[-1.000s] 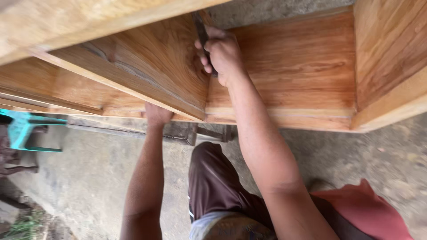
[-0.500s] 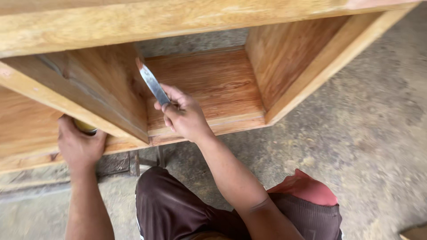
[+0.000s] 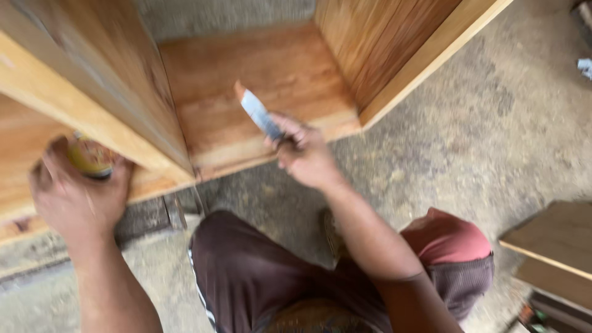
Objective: The person uses a small metal tool to apply a paste-like filler from a small container into gaps and joints of a wooden cabinet. They repeatedly dip the tool into the container and spread the filler along the edges and corners of the cabinet interior.
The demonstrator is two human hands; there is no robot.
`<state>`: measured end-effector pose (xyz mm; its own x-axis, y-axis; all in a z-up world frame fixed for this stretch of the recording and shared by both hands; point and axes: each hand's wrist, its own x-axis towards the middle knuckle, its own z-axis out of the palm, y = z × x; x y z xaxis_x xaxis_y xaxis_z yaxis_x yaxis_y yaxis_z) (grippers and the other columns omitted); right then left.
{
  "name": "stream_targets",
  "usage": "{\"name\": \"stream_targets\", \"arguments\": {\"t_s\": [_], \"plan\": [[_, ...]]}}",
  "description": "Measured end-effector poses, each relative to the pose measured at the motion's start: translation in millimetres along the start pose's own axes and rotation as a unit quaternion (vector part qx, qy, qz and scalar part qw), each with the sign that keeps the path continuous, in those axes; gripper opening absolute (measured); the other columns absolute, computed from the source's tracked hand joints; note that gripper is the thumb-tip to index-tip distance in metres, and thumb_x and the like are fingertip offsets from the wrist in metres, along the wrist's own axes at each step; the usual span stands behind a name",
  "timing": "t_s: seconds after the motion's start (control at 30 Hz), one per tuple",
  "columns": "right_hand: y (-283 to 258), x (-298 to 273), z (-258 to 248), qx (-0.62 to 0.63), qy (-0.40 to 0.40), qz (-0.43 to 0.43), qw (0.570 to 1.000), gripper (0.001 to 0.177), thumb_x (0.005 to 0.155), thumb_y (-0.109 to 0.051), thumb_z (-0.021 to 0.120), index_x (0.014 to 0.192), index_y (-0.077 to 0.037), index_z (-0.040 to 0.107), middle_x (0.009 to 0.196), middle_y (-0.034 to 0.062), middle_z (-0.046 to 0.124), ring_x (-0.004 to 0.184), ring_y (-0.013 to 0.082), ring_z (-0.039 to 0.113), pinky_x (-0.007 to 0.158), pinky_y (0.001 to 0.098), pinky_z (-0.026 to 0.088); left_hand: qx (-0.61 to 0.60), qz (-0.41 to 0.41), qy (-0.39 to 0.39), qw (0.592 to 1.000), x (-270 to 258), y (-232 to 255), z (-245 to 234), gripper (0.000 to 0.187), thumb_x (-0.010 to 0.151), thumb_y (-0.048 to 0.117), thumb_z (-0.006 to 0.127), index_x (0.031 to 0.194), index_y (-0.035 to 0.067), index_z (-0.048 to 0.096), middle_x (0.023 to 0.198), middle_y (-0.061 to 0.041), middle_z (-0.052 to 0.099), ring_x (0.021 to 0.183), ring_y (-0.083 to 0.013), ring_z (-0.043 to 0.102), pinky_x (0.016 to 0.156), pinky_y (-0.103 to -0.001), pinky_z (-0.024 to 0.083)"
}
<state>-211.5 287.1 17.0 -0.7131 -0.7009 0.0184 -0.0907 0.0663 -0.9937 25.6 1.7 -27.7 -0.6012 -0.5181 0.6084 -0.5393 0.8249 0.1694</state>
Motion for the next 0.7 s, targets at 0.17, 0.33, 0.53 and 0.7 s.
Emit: {"name": "stream_targets", "arguments": {"t_s": [0.17, 0.33, 0.53, 0.7], "plan": [[4, -15, -27, -0.056, 0.048, 0.040, 0.996, 0.053, 0.095, 0.011, 0.051, 0.144, -0.006, 0.058, 0.101, 0.0084, 0.072, 0.057, 0.0068, 0.057, 0.047, 0.0221, 0.049, -0.029, 0.005, -0.007, 1.000, 2, 6, -10, 0.067, 0.084, 0.031, 0.088, 0.133, 0.000, 0.054, 0.122, -0.017, 0.068, 0.117, -0.0377, 0.063, 0.099, -0.046, 0.054], [-11, -32, -40, -0.135, 0.095, 0.055, 0.985, 0.054, 0.092, 0.009, 0.050, 0.144, -0.005, 0.054, 0.100, 0.0080, 0.074, 0.054, 0.0075, 0.059, 0.042, 0.0224, 0.050, -0.034, 0.005, -0.017, 0.999, 6, 13, -17, 0.070, 0.080, 0.028, 0.089, 0.135, 0.001, 0.053, 0.123, -0.018, 0.069, 0.116, -0.0378, 0.063, 0.102, -0.045, 0.053], [-32, -19, -51, -0.114, 0.098, -0.022, 0.988, 0.027, 0.106, 0.000, 0.056, 0.131, -0.003, 0.066, 0.102, 0.0099, 0.073, 0.061, 0.0080, 0.060, 0.050, 0.0215, 0.053, -0.040, 0.002, -0.009, 0.999, 13, 15, -17, 0.072, 0.086, 0.034, 0.095, 0.133, -0.002, 0.054, 0.116, -0.021, 0.068, 0.116, -0.0393, 0.062, 0.108, -0.048, 0.052], [-66, 45, -50, -0.102, 0.110, -0.108, 0.983, 0.027, 0.107, -0.001, 0.061, 0.134, -0.005, 0.067, 0.107, 0.0093, 0.075, 0.071, 0.0060, 0.065, 0.056, 0.0205, 0.055, -0.029, -0.030, -0.026, 0.999, 17, 21, -17, 0.071, 0.086, 0.039, 0.093, 0.133, -0.001, 0.059, 0.113, -0.020, 0.071, 0.119, -0.0407, 0.061, 0.105, -0.049, 0.051]]}}
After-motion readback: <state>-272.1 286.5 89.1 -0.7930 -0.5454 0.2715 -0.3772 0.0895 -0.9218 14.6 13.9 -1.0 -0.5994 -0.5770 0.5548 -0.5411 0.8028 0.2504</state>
